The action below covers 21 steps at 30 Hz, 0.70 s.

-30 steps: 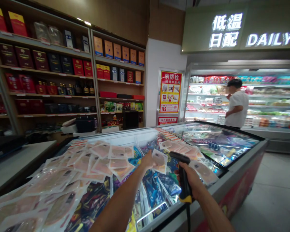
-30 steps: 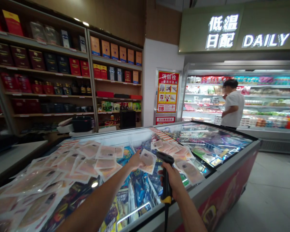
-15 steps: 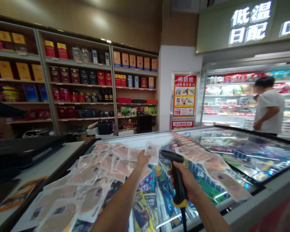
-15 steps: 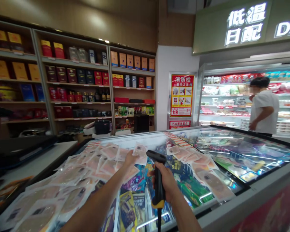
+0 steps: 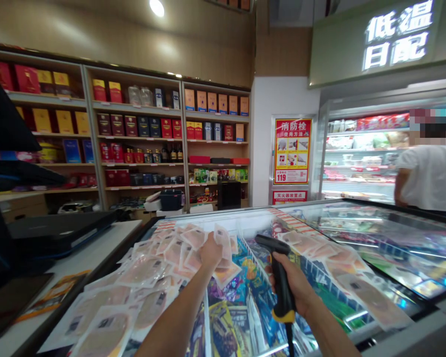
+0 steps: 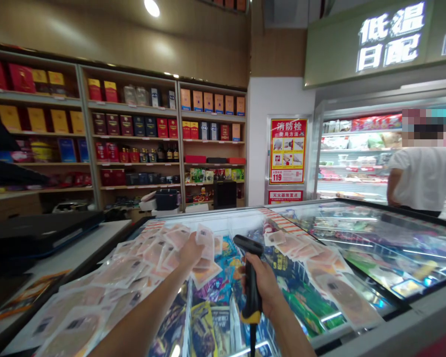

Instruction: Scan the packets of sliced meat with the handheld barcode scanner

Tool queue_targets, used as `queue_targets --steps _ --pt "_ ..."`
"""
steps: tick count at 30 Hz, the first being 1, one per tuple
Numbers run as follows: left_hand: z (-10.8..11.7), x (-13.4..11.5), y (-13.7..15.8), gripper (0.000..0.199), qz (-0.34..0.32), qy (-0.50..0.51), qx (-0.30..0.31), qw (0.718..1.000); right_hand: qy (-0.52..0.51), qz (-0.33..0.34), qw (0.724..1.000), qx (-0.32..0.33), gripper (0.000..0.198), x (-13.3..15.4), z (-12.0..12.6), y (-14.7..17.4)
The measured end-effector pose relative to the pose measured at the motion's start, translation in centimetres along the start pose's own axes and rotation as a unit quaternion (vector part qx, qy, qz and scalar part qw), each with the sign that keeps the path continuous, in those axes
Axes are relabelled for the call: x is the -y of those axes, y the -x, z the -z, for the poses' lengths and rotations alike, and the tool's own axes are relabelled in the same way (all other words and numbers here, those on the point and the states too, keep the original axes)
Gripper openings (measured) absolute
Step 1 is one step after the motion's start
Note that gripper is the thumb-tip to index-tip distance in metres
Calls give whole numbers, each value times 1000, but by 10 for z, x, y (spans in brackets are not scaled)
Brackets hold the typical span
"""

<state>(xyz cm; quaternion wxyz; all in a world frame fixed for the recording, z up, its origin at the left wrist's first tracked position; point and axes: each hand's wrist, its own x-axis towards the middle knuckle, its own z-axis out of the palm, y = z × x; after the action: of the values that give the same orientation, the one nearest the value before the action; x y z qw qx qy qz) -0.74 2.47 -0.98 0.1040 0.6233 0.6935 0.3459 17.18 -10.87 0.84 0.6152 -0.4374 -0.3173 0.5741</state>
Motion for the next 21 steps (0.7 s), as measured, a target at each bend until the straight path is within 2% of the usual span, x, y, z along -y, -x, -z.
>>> queue_targets --steps 3,7,11,15,21 --pt "7 3 0 43 -25 -78 -43 996 -2 7 1000 -25 22 6 14 -1" --pt "5 8 -4 49 -36 -170 -114 978 3 26 998 -57 22 15 38 -2" --pt "-8 -3 -3 45 -106 -173 -158 966 -9 33 995 -95 20 23 65 -1" --pt "-31 -38 5 49 -160 -140 -107 971 -22 25 989 -141 17 31 89 0" --pt "-71 -104 19 50 -233 -81 44 968 -34 27 985 -169 18 34 114 -5"
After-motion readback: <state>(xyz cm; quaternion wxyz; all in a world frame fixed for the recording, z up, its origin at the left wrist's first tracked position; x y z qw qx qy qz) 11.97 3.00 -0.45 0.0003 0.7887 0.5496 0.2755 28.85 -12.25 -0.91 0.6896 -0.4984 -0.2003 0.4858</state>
